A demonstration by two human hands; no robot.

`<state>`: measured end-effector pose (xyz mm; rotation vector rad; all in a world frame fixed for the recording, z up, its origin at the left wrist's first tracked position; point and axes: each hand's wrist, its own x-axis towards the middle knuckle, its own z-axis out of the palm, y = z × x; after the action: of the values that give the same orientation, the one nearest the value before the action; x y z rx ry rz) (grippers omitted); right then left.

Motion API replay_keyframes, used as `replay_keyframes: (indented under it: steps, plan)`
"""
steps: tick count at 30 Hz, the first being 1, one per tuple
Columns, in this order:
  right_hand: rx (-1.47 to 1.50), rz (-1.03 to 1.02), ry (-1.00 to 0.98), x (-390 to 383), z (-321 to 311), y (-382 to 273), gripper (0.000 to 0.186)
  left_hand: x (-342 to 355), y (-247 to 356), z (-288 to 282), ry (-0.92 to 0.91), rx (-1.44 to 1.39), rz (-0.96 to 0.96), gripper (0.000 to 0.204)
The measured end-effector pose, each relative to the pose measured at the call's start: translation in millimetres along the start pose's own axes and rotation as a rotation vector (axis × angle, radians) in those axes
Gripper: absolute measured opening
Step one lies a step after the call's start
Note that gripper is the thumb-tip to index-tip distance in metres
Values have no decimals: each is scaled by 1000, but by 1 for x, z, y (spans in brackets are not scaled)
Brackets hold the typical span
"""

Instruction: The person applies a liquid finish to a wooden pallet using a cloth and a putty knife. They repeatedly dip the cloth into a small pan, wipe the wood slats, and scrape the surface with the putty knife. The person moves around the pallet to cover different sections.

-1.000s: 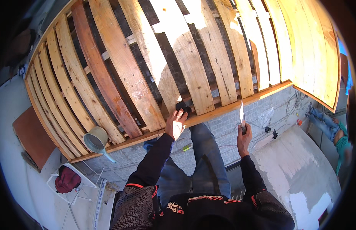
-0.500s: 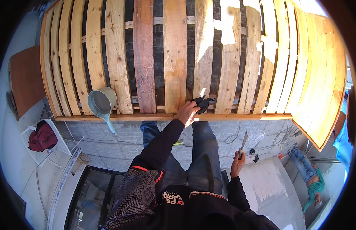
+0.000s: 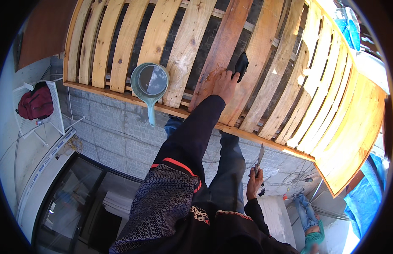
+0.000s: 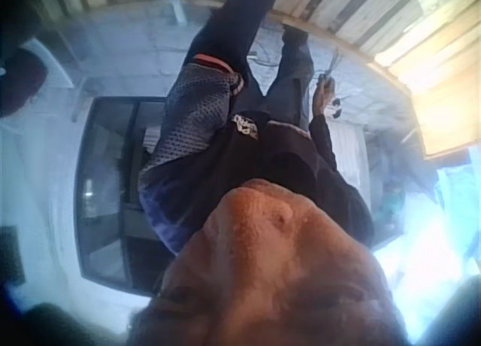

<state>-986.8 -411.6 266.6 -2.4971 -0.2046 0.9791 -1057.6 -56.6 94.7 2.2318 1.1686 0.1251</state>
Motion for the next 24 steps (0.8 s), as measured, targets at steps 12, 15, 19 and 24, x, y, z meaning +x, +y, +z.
replay_keyframes:
  steps: [12, 15, 19, 24]
  plan:
    - [20, 44, 2, -10, -6, -31, 32, -143, 4, -37, -129, -311, 57, 32]
    - [-22, 122, 12, -35, -12, -55, 39, -164, 14, -86, -124, -640, 69, 34]
    - [16, 75, 48, -80, -5, -100, 44, -227, -3, -182, -64, -732, 75, 34]
    - [-96, -30, -137, -119, -16, -140, 46, -329, -59, -291, -25, -671, -240, 36]
